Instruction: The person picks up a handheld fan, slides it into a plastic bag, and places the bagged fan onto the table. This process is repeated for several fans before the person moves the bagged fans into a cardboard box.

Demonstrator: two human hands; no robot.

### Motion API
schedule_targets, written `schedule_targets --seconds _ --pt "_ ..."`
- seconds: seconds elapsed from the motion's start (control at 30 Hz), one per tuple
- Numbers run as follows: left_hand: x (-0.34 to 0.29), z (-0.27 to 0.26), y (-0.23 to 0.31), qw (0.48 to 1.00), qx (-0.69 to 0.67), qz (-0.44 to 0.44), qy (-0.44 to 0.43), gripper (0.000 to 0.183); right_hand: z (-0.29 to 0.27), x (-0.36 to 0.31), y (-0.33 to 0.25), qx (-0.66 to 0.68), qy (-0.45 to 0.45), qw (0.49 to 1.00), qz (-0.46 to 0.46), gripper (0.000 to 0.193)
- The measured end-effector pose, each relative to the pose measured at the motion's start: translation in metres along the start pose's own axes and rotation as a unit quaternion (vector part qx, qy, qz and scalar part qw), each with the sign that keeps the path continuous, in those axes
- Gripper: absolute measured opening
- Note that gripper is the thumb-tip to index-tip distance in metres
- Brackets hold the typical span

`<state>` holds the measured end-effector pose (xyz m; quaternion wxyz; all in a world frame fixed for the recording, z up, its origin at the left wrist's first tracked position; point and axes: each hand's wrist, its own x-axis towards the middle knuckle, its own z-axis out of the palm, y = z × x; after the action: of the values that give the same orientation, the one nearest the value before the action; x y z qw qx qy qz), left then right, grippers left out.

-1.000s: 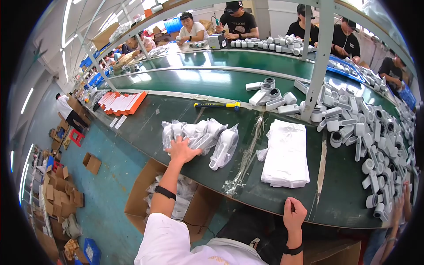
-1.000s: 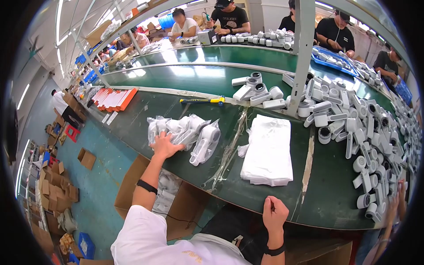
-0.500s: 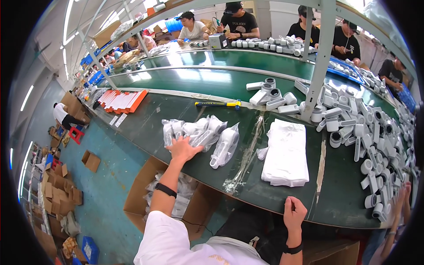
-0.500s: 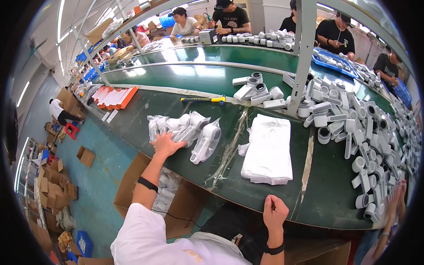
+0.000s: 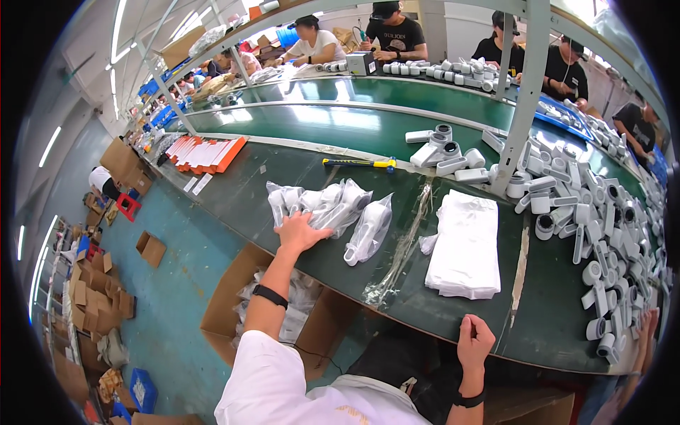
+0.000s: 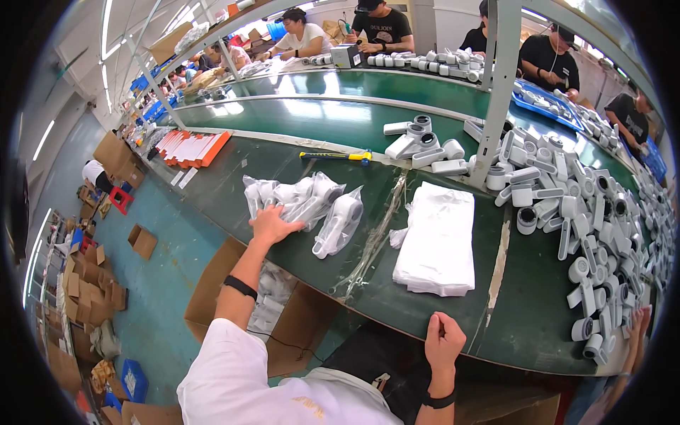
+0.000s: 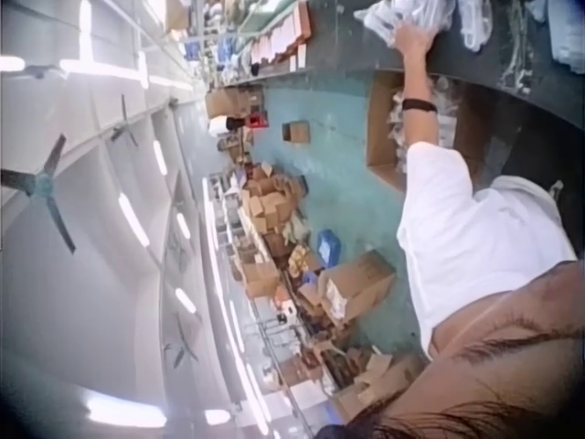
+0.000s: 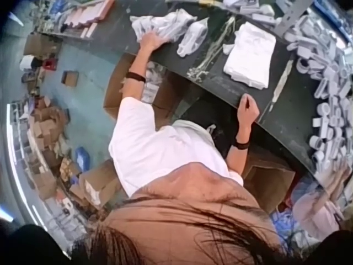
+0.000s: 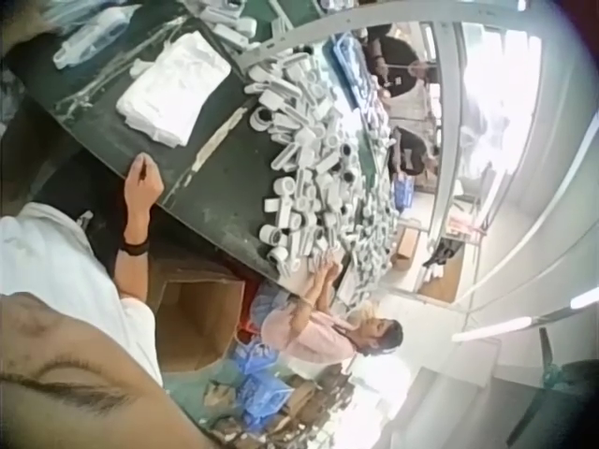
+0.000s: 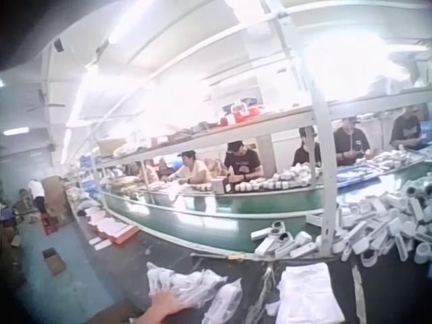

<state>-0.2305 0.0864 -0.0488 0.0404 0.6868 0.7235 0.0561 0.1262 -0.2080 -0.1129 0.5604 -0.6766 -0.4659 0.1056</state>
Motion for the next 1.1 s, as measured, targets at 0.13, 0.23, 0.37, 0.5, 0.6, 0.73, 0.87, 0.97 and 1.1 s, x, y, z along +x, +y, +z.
schedule_targets --seconds 0.13,0.23,0.37,0.5,0.6,0.73,0.87,0.97,1.1 --pt "-0.001 -0.002 0.003 0.999 0.027 -0.004 0.016 0.084 -0.001 -0.001 0.004 0.012 -0.011 1.000 0.011 0.009" --pt "0.000 0.000 0.001 0.999 0.030 -0.002 0.021 0.083 -0.002 -0.002 0.002 0.018 -0.010 1.000 0.006 0.009" --pt "0.007 -0.002 -0.007 1.000 0.004 -0.004 -0.003 0.085 -0.002 -0.001 -0.005 -0.005 -0.008 1.000 -0.007 0.008" --pt "0.016 -0.022 -0.004 0.996 -0.003 0.000 -0.088 0.091 -0.004 0.001 -0.005 -0.008 -0.018 1.000 0.009 0.013" --pt "0.019 -0.029 -0.002 0.993 0.004 0.001 -0.116 0.094 -0.004 0.002 -0.004 -0.010 -0.010 1.000 0.000 0.011" --pt "0.027 -0.016 -0.024 0.996 -0.015 0.034 -0.086 0.094 0.000 0.000 -0.004 -0.007 -0.006 1.000 -0.005 0.009" --pt "0.028 -0.004 -0.024 0.997 0.010 0.033 -0.069 0.092 0.001 0.001 -0.006 -0.022 0.007 0.999 -0.036 0.009" --pt "0.026 0.000 -0.017 0.998 0.013 0.019 -0.060 0.091 0.000 0.001 -0.008 -0.030 0.017 0.998 -0.043 0.008" --pt "0.021 -0.005 -0.008 0.997 0.027 -0.008 -0.067 0.092 0.000 0.000 -0.007 -0.021 0.003 0.999 -0.031 0.008"
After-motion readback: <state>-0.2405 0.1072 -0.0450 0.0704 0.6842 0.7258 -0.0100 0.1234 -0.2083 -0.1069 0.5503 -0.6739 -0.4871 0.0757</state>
